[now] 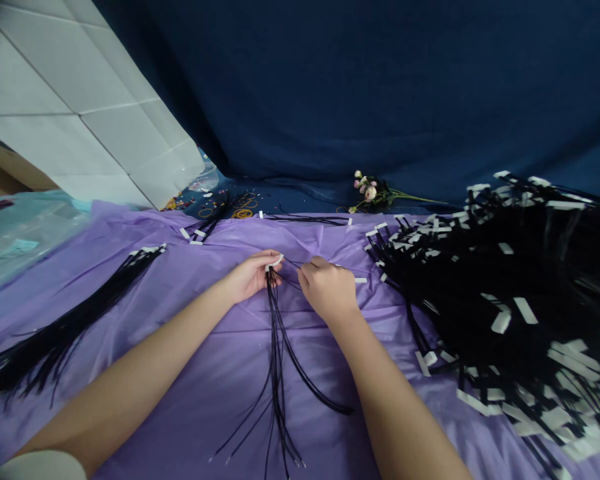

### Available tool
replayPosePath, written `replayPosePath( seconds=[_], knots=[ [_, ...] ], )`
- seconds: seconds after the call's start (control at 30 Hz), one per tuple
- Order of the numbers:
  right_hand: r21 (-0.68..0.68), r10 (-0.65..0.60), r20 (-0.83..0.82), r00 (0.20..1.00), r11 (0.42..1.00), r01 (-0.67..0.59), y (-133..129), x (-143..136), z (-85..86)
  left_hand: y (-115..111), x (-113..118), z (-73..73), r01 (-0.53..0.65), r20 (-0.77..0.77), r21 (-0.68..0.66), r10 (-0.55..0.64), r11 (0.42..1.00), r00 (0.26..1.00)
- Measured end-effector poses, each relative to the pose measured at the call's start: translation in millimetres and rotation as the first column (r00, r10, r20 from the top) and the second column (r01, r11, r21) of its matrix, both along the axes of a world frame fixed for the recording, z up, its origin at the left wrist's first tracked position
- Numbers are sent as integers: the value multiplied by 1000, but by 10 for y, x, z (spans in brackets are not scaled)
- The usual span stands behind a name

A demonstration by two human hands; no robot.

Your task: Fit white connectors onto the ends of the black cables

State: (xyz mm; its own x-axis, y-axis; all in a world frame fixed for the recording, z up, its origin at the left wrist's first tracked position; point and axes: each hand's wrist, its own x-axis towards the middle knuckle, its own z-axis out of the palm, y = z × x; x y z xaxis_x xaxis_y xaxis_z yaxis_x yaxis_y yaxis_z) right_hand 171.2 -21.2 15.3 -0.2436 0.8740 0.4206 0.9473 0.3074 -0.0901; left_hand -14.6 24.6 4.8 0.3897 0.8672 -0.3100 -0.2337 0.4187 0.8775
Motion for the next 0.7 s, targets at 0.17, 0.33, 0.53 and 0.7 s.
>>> replayPosePath(
  seconds=[0.17,0.33,0.53,0.7],
  knots=[
    [-16,3,-106,994,1000,-5,-8,-13,8,4,0,-2,20,-6,-10,-20,1000,1000],
    [-6,44,-215,976,999,-47,1,-15,-20,2,-8,-8,76,-5,8,-76,997,997],
    [9,79,-262,962,997,-79,-1,-33,-35,-9,-16,-17,102,-33,33,-101,994,994],
    [20,85,-271,959,996,-82,-4,-51,-34,-15,-19,-23,113,-55,41,-111,993,992]
  ],
)
